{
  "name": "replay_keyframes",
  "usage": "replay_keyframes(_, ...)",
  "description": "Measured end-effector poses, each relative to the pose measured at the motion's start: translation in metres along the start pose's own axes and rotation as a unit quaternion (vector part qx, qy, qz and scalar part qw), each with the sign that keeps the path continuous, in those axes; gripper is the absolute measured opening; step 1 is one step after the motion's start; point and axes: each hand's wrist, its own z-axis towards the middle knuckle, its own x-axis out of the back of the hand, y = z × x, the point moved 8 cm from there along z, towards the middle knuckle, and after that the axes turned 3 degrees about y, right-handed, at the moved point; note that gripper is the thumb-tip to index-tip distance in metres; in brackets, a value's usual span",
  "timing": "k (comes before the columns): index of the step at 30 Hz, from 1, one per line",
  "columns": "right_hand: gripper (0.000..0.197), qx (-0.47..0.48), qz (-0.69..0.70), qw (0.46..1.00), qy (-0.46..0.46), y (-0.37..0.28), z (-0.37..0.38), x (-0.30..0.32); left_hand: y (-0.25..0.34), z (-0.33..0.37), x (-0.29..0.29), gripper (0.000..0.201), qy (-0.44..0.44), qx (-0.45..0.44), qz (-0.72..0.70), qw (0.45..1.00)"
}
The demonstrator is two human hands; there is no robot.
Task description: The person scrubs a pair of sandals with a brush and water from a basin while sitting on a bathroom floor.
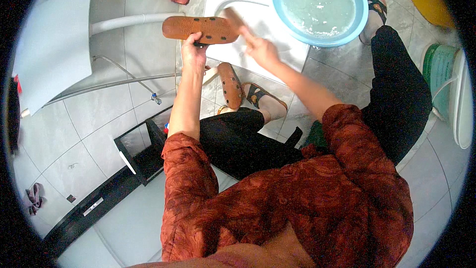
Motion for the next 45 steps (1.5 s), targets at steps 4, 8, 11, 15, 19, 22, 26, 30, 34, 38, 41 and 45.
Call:
replay_keyframes(4,0.066,-0.048,0.055,0.997,0.032,-0.002,-0.002,0.022,0.006,-0.023,-0.009,0.027,-0.011,0.042,0.031,0.999)
replay_keyframes(8,0.066,0.053,0.083,0.995,-0.035,-0.039,-0.016,-0.007,-0.003,-0.013,-0.003,0.025,0.004,0.056,0.029,0.998)
replay_keyframes(11,0.067,-0.020,-0.012,1.000,0.008,0.021,0.001,0.006,0.007,-0.015,-0.005,0.023,-0.009,0.030,0.056,0.998)
replay_keyframes(15,0.069,-0.041,-0.114,0.993,0.000,0.050,-0.014,0.020,0.026,-0.017,0.008,0.024,0.007,0.019,0.078,0.997)
replay_keyframes(19,0.071,-0.005,-0.202,0.977,-0.063,0.081,-0.036,0.016,0.027,-0.018,0.014,0.028,0.016,0.025,0.136,0.990)
replay_keyframes(22,0.070,-0.016,-0.202,0.978,-0.043,0.083,-0.050,0.019,0.021,-0.029,0.015,0.030,0.012,0.070,0.127,0.989)
replay_keyframes(26,0.076,-0.041,-0.219,0.968,-0.116,0.079,-0.067,0.015,0.024,-0.030,0.022,0.022,0.008,0.048,0.156,0.986)
replay_keyframes(30,0.068,-0.046,-0.303,0.949,-0.075,0.133,-0.080,0.040,0.029,-0.040,0.007,0.024,0.005,0.050,0.193,0.980)
replay_keyframes(34,0.049,-0.026,-0.240,0.969,-0.042,0.139,-0.090,0.054,0.034,-0.045,0.006,0.030,-0.012,0.040,0.252,0.967)
replay_keyframes(38,0.039,-0.265,0.192,0.923,-0.204,0.137,-0.101,0.035,0.037,-0.047,0.011,0.023,-0.005,0.048,0.241,0.969)
replay_keyframes(41,0.041,-0.286,0.428,0.822,-0.246,0.088,-0.108,0.030,0.041,-0.051,0.009,0.023,0.003,0.048,0.246,0.968)
replay_keyframes(45,0.040,-0.257,0.461,0.806,-0.269,0.063,-0.100,0.038,0.045,-0.051,0.011,0.024,0.000,0.037,0.242,0.970)
